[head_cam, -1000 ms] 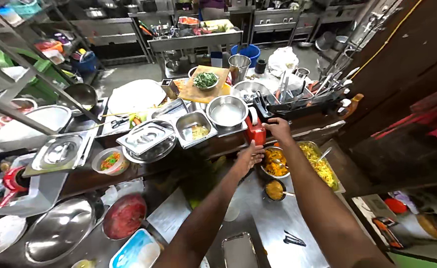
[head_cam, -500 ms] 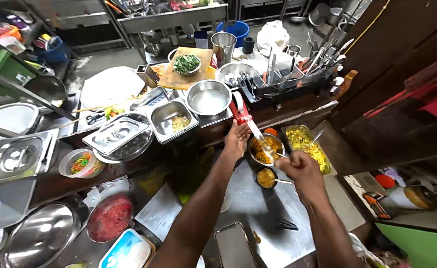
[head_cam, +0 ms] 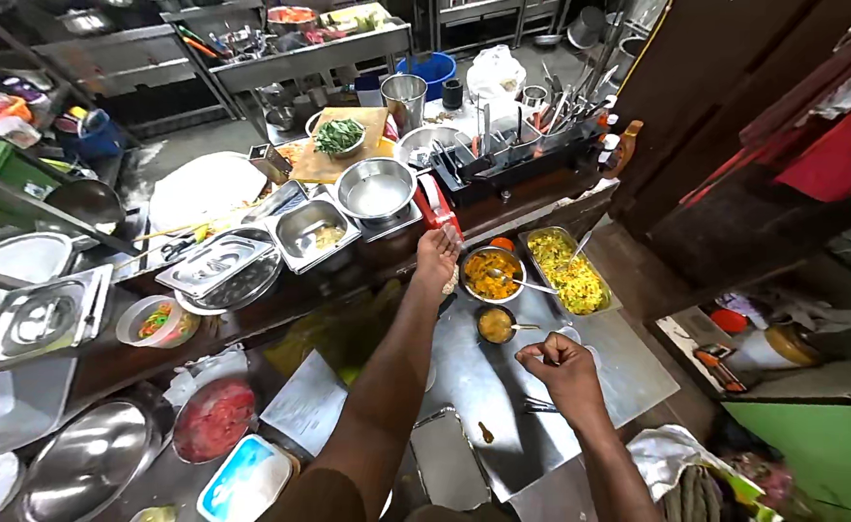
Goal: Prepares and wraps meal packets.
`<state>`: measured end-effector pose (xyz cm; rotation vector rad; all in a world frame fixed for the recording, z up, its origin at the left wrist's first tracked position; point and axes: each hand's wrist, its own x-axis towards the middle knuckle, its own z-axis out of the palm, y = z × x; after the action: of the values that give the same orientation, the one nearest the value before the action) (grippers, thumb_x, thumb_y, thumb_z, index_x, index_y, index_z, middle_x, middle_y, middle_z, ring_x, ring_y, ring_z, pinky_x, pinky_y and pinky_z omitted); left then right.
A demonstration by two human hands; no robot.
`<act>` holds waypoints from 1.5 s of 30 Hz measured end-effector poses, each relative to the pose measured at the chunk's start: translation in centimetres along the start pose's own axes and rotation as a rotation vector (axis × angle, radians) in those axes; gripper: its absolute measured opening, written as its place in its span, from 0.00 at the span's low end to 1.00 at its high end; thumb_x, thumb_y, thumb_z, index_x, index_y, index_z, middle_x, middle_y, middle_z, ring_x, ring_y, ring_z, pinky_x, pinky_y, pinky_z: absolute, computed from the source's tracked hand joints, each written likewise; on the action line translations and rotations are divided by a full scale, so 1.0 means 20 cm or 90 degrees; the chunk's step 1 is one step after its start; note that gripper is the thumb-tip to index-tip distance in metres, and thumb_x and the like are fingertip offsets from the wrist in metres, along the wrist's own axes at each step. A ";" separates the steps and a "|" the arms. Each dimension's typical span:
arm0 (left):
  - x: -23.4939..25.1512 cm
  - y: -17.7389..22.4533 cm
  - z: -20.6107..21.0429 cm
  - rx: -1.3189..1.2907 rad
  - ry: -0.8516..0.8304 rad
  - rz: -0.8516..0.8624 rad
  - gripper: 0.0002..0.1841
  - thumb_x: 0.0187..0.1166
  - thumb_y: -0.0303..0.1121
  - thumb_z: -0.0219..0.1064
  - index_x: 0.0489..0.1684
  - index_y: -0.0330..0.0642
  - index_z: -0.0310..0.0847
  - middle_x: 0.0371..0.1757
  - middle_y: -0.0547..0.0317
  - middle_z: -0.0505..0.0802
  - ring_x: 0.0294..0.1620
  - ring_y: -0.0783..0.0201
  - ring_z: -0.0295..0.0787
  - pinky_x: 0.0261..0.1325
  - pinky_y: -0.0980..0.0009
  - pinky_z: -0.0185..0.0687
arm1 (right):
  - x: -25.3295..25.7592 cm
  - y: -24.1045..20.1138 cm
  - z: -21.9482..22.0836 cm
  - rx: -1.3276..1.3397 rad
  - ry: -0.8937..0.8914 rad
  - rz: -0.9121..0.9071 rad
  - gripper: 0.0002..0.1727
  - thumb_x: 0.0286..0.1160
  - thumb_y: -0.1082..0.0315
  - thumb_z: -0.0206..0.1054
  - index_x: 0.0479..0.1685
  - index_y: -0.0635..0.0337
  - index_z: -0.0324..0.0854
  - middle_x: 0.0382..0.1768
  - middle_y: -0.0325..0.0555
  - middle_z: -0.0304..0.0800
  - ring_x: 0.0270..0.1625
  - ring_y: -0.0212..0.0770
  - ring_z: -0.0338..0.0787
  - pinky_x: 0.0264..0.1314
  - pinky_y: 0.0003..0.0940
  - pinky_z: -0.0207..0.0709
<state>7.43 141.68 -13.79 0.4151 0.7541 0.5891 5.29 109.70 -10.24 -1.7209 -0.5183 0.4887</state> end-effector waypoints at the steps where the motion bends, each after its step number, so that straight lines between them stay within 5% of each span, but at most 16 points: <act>1: 0.00 0.00 0.00 -0.002 -0.006 0.001 0.21 0.88 0.42 0.51 0.70 0.40 0.78 0.66 0.51 0.88 0.64 0.57 0.87 0.67 0.61 0.80 | -0.01 0.00 0.00 -0.009 0.005 -0.005 0.22 0.56 0.72 0.84 0.14 0.56 0.70 0.24 0.44 0.92 0.18 0.37 0.75 0.20 0.32 0.61; 5: -0.01 0.00 0.00 0.055 -0.028 0.015 0.20 0.86 0.40 0.62 0.71 0.41 0.76 0.68 0.53 0.87 0.64 0.60 0.86 0.66 0.64 0.81 | -0.02 -0.02 -0.04 -0.040 0.015 -0.016 0.22 0.57 0.73 0.85 0.13 0.55 0.70 0.25 0.43 0.92 0.17 0.38 0.74 0.19 0.33 0.61; 9: 0.03 0.00 0.00 0.096 -0.023 0.007 0.21 0.87 0.41 0.60 0.74 0.43 0.73 0.72 0.54 0.85 0.68 0.59 0.84 0.68 0.63 0.81 | -0.01 -0.05 -0.05 -0.093 0.005 -0.018 0.21 0.59 0.71 0.84 0.16 0.55 0.71 0.28 0.42 0.94 0.21 0.37 0.80 0.24 0.36 0.68; 11: 0.02 0.02 0.02 0.114 -0.025 -0.010 0.18 0.87 0.41 0.59 0.70 0.44 0.75 0.65 0.55 0.86 0.60 0.61 0.86 0.61 0.66 0.84 | -0.02 -0.03 -0.03 -0.131 -0.013 -0.025 0.21 0.60 0.71 0.84 0.19 0.55 0.70 0.28 0.42 0.92 0.24 0.36 0.80 0.26 0.36 0.70; 14: 0.02 0.05 0.00 0.199 -0.009 -0.043 0.10 0.82 0.39 0.64 0.53 0.48 0.79 0.41 0.61 0.86 0.30 0.68 0.82 0.32 0.72 0.83 | -0.07 0.03 0.03 -0.121 -0.024 -0.035 0.21 0.60 0.71 0.83 0.21 0.55 0.69 0.29 0.41 0.92 0.28 0.34 0.86 0.30 0.34 0.77; 15: 0.03 0.06 0.01 0.225 -0.006 -0.059 0.08 0.82 0.40 0.64 0.51 0.50 0.79 0.38 0.62 0.86 0.26 0.69 0.80 0.29 0.72 0.81 | -0.09 0.05 0.04 -0.114 -0.020 -0.043 0.21 0.61 0.70 0.83 0.21 0.54 0.69 0.30 0.41 0.94 0.29 0.34 0.88 0.32 0.33 0.79; 20: 0.06 -0.01 0.02 0.282 0.026 -0.101 0.18 0.84 0.41 0.60 0.69 0.50 0.75 0.57 0.58 0.86 0.48 0.65 0.85 0.47 0.69 0.82 | -0.16 0.15 0.17 -0.035 0.034 -0.092 0.23 0.60 0.71 0.84 0.20 0.55 0.67 0.30 0.43 0.93 0.29 0.34 0.87 0.30 0.31 0.76; 22: 0.06 -0.07 0.02 0.254 0.046 -0.089 0.18 0.82 0.38 0.63 0.68 0.48 0.76 0.58 0.56 0.86 0.52 0.63 0.86 0.53 0.67 0.83 | -0.20 0.13 0.16 -0.051 0.033 -0.079 0.21 0.61 0.70 0.83 0.21 0.56 0.69 0.32 0.44 0.95 0.29 0.35 0.88 0.30 0.32 0.78; 24: -0.05 -0.11 -0.10 0.325 0.010 -0.049 0.21 0.82 0.36 0.66 0.74 0.43 0.74 0.66 0.53 0.87 0.61 0.61 0.86 0.62 0.65 0.84 | -0.33 0.13 0.10 -0.080 0.026 -0.020 0.19 0.63 0.70 0.83 0.24 0.57 0.71 0.34 0.44 0.96 0.33 0.36 0.92 0.34 0.33 0.82; 26: -0.22 -0.15 -0.31 0.467 -0.007 0.032 0.23 0.77 0.35 0.74 0.69 0.37 0.80 0.61 0.49 0.91 0.58 0.58 0.90 0.61 0.61 0.88 | -0.54 0.21 0.03 -0.102 0.014 0.057 0.18 0.65 0.70 0.82 0.26 0.57 0.72 0.34 0.44 0.94 0.35 0.37 0.92 0.37 0.36 0.85; 29: -0.46 -0.23 -0.79 0.619 -0.065 0.076 0.25 0.75 0.32 0.77 0.71 0.38 0.81 0.60 0.47 0.92 0.54 0.56 0.92 0.60 0.59 0.90 | -0.93 0.45 0.00 -0.112 -0.014 0.206 0.16 0.67 0.66 0.82 0.27 0.58 0.76 0.33 0.44 0.92 0.27 0.38 0.82 0.28 0.39 0.75; 34: -0.74 -0.41 -1.42 0.696 0.052 0.048 0.35 0.61 0.24 0.83 0.72 0.35 0.74 0.49 0.42 0.94 0.45 0.51 0.95 0.52 0.52 0.93 | -1.41 0.81 0.17 -0.043 -0.011 0.400 0.13 0.67 0.68 0.82 0.27 0.60 0.80 0.34 0.45 0.95 0.27 0.39 0.85 0.26 0.36 0.74; 38: -0.76 -0.49 -1.55 0.661 0.058 0.035 0.31 0.65 0.21 0.80 0.69 0.31 0.71 0.46 0.43 0.96 0.40 0.53 0.96 0.48 0.55 0.94 | -1.50 0.91 0.27 -0.062 0.019 0.440 0.12 0.67 0.69 0.82 0.27 0.60 0.81 0.35 0.42 0.97 0.29 0.37 0.88 0.28 0.36 0.76; 41: -0.72 -0.55 -1.60 0.624 0.045 0.027 0.30 0.64 0.18 0.80 0.67 0.30 0.71 0.46 0.43 0.96 0.42 0.53 0.97 0.49 0.56 0.94 | -1.52 1.08 0.32 -0.116 0.015 0.444 0.12 0.65 0.67 0.83 0.27 0.58 0.82 0.34 0.43 0.95 0.36 0.42 0.91 0.42 0.47 0.84; 45: -0.68 -0.59 -1.64 0.735 -0.008 0.083 0.27 0.63 0.22 0.82 0.63 0.32 0.77 0.47 0.45 0.97 0.42 0.54 0.97 0.51 0.55 0.95 | -1.52 1.24 0.40 -0.135 0.025 0.446 0.14 0.65 0.61 0.83 0.34 0.59 0.84 0.32 0.48 0.91 0.37 0.46 0.89 0.44 0.53 0.83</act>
<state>-20.61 128.69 -35.06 1.5350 1.0135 0.2108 -21.92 93.63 -34.80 -2.0990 0.0890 0.9151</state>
